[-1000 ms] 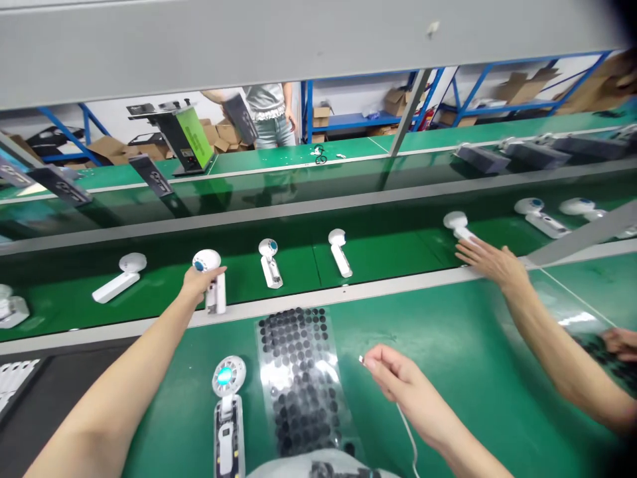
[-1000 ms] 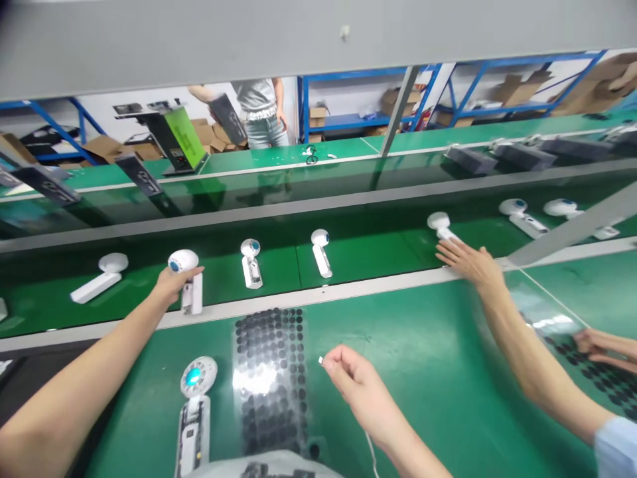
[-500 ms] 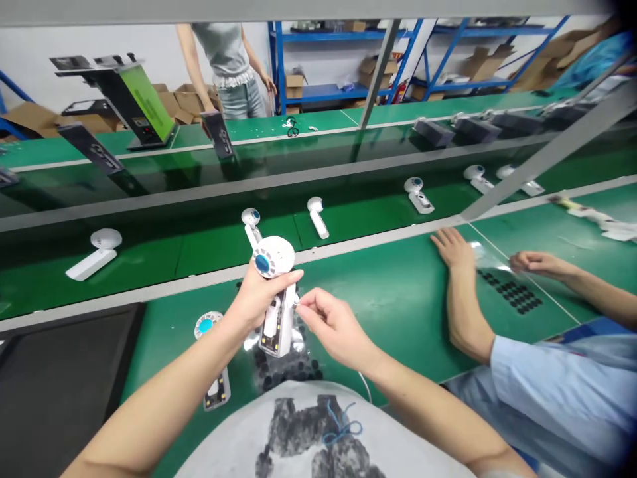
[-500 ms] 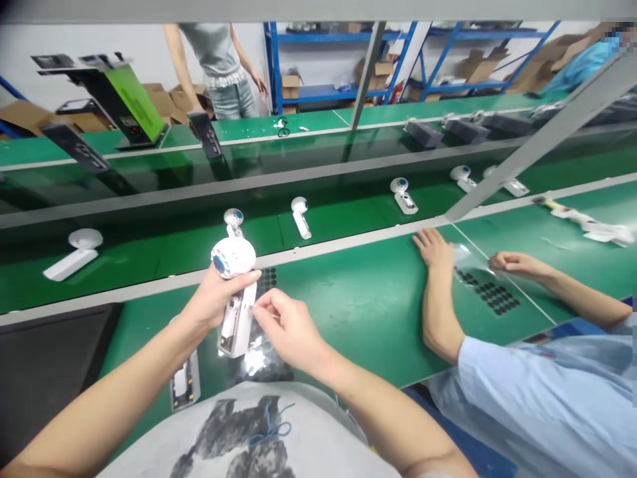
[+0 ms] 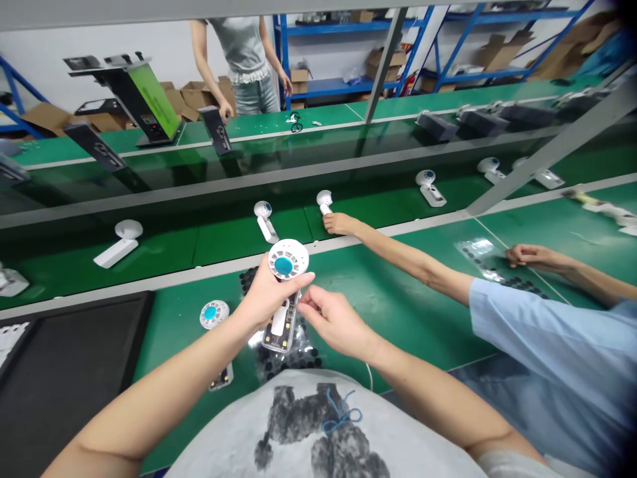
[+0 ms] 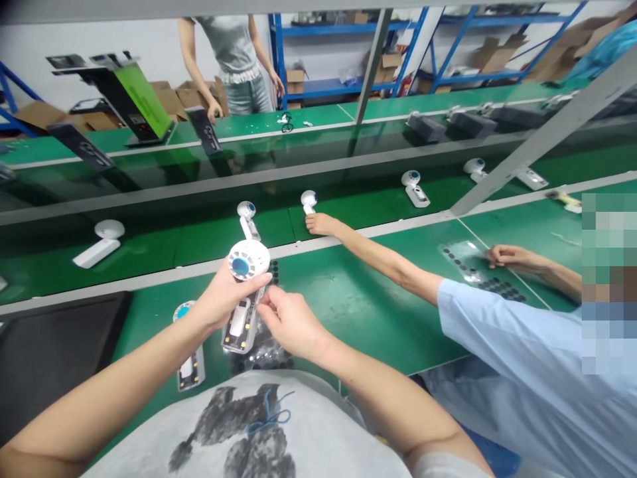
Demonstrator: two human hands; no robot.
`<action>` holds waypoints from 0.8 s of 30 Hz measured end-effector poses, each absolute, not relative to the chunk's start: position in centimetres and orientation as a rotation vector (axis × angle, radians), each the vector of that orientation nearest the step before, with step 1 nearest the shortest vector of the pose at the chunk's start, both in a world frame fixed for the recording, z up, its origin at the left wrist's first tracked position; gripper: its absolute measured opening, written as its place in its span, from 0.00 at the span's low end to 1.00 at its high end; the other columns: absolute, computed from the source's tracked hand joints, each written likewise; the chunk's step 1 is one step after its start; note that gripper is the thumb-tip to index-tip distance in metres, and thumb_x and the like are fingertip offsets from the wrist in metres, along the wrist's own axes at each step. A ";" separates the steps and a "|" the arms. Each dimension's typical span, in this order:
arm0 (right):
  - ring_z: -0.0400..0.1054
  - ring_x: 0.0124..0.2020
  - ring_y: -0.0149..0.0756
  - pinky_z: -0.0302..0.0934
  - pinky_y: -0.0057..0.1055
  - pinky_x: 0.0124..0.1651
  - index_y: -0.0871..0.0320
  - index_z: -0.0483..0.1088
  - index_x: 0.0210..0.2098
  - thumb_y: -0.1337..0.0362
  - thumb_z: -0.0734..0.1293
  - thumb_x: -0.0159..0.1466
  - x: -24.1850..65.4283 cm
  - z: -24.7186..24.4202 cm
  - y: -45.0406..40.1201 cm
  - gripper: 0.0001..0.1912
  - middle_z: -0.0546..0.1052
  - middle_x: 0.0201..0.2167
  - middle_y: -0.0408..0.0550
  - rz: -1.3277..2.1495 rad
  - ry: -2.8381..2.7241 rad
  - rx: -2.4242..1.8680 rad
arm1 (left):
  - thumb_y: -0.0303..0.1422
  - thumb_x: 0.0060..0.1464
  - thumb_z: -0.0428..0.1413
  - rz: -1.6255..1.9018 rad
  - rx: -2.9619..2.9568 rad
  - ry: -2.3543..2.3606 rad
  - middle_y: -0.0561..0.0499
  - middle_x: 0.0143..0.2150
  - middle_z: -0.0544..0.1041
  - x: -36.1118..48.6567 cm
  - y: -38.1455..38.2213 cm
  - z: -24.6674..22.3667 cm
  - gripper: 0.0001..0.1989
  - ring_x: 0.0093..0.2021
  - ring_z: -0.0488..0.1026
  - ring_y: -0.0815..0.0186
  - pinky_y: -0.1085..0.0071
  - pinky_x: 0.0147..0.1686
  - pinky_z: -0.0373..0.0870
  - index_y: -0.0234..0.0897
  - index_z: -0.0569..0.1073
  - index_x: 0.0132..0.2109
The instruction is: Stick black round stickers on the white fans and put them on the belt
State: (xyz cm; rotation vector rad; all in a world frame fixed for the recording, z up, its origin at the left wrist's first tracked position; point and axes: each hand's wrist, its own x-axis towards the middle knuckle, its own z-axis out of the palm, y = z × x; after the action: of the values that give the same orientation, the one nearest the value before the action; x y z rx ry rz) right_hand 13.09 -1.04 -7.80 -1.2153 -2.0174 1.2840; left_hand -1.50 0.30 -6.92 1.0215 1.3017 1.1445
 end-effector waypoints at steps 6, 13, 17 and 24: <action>0.54 0.21 0.27 0.49 0.25 0.26 0.57 0.60 0.25 0.65 0.59 0.61 12.6 -9.4 -0.5 0.08 0.61 0.18 0.37 1.390 -2.017 -1.216 | 0.33 0.36 0.64 1.120 0.981 1.326 0.49 0.38 0.71 -1.4 0.2 -7.8 0.24 0.38 0.69 0.64 0.66 0.42 0.64 0.35 0.65 0.42; 0.53 0.22 0.27 0.48 0.25 0.24 0.58 0.62 0.25 0.61 0.60 0.60 14.1 -10.8 -0.2 0.09 0.62 0.19 0.39 1.568 -1.892 -1.260 | 0.30 0.34 0.63 1.077 1.136 1.519 0.48 0.39 0.71 -5.9 2.0 -11.2 0.25 0.39 0.68 0.63 0.66 0.42 0.64 0.33 0.66 0.43; 0.47 0.20 0.27 0.44 0.26 0.23 0.57 0.61 0.27 0.53 0.60 0.60 17.9 -11.9 0.4 0.14 0.55 0.18 0.36 1.590 -1.605 -1.441 | 0.32 0.34 0.63 1.196 1.046 1.752 0.51 0.30 0.71 -13.0 5.3 -13.6 0.17 0.30 0.69 0.65 0.68 0.34 0.65 0.33 0.68 0.33; 0.42 0.21 0.27 0.40 0.26 0.23 0.57 0.59 0.25 0.46 0.59 0.58 17.1 -13.9 -0.2 0.20 0.49 0.19 0.35 1.706 -1.497 -1.525 | 0.29 0.35 0.64 1.162 1.007 1.832 0.48 0.30 0.74 -18.6 13.0 -16.6 0.15 0.29 0.71 0.66 0.69 0.31 0.68 0.30 0.70 0.33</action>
State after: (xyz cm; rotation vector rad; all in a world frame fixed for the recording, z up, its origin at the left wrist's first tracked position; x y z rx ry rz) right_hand 17.09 -0.16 -13.89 -1.5252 -1.4972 1.7057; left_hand -18.61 13.02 -16.59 1.0070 1.8318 1.1624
